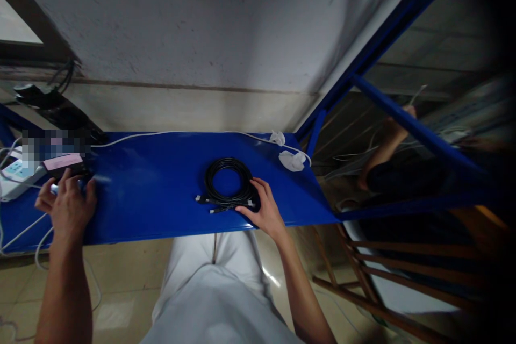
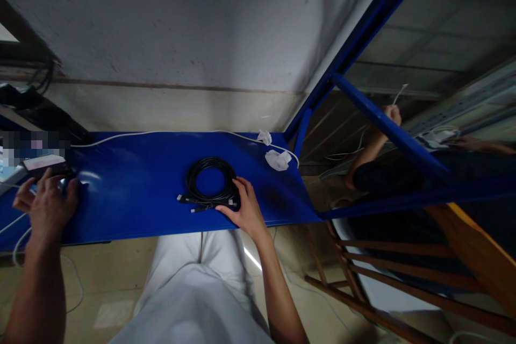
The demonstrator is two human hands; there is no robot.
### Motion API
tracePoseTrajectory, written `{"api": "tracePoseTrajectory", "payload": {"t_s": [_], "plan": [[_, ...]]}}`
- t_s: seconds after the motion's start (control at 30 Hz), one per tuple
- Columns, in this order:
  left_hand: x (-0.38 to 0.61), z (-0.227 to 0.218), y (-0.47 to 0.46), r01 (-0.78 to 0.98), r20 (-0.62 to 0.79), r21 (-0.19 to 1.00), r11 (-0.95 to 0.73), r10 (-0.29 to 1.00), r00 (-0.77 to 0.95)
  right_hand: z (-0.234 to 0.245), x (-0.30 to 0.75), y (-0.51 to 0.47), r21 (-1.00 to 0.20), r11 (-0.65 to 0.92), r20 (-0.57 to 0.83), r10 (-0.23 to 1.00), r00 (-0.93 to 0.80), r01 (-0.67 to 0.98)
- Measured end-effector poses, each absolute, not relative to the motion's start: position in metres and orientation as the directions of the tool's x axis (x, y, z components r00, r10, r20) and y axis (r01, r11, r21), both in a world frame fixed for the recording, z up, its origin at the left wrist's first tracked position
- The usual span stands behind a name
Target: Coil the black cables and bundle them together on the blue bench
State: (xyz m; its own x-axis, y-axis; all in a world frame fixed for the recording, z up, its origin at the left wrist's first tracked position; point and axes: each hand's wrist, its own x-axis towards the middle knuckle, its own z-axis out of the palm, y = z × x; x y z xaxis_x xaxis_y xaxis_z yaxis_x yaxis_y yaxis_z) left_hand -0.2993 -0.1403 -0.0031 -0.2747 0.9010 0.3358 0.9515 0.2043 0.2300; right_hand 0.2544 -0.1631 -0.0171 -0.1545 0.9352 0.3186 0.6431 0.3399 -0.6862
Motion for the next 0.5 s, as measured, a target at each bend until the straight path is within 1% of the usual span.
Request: {"api": "tracePoseTrajectory", "payload": {"t_s": [0.1,0.3,0.5], "plan": [[-0.2979,-0.0031,-0.1409,0.943,0.472,0.259,0.208,0.825,-0.311,-0.0160,0.2543,-0.1635,-0.686,0.335,0.312,0.937,-0.155,0.646],[-0.2989,-0.0028,-0.1418,0.943,0.455,0.258,0.212,0.834,-0.312,-0.0179,0.2538,-0.1635,-0.681,0.331,0.309,0.939,-0.153,0.653],[-0.2968,-0.0027,-0.1415,0.947,0.485,0.257,0.192,0.822,-0.299,-0.0183,0.2535,-0.1631,-0.686,0.332,0.311,0.938,-0.151,0.648]]}}
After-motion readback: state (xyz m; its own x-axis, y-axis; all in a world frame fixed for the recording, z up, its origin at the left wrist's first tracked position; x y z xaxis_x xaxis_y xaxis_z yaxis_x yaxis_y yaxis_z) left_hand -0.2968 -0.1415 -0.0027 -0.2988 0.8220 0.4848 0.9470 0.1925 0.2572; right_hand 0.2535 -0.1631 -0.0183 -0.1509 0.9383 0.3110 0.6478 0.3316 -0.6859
